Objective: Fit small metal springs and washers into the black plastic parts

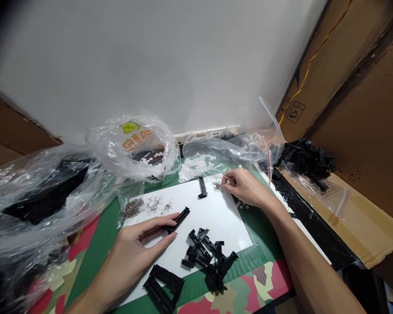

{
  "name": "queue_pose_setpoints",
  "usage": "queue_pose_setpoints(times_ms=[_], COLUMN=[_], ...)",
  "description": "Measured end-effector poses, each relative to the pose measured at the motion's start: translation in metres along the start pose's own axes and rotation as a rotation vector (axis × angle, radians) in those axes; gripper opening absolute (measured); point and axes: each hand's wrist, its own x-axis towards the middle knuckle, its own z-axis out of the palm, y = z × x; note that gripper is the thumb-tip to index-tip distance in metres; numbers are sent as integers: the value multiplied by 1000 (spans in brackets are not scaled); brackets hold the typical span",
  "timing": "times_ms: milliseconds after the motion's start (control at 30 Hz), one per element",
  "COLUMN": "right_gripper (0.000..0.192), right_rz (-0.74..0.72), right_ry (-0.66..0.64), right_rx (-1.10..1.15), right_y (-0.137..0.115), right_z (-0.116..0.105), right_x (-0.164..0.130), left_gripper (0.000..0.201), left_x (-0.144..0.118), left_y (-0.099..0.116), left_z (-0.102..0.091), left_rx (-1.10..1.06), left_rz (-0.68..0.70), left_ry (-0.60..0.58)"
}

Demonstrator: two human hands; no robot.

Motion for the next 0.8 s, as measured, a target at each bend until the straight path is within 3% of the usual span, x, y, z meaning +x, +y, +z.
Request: queue_pose_setpoints(times_ms=[267,800], right_gripper=[14,17], right_rz=[-10,24], right_ry=[-52,-77], right_rx=[-17,-50], right_y=[5,-1], right_z=[-5,-4], right_x=[-3,-1], left_gripper=[17,31], left_x=[1,5], left_y=[5,-7], left_z=[0,-1], left_rx=[76,-37], left_rz=[83,-7], left_ry=[23,8])
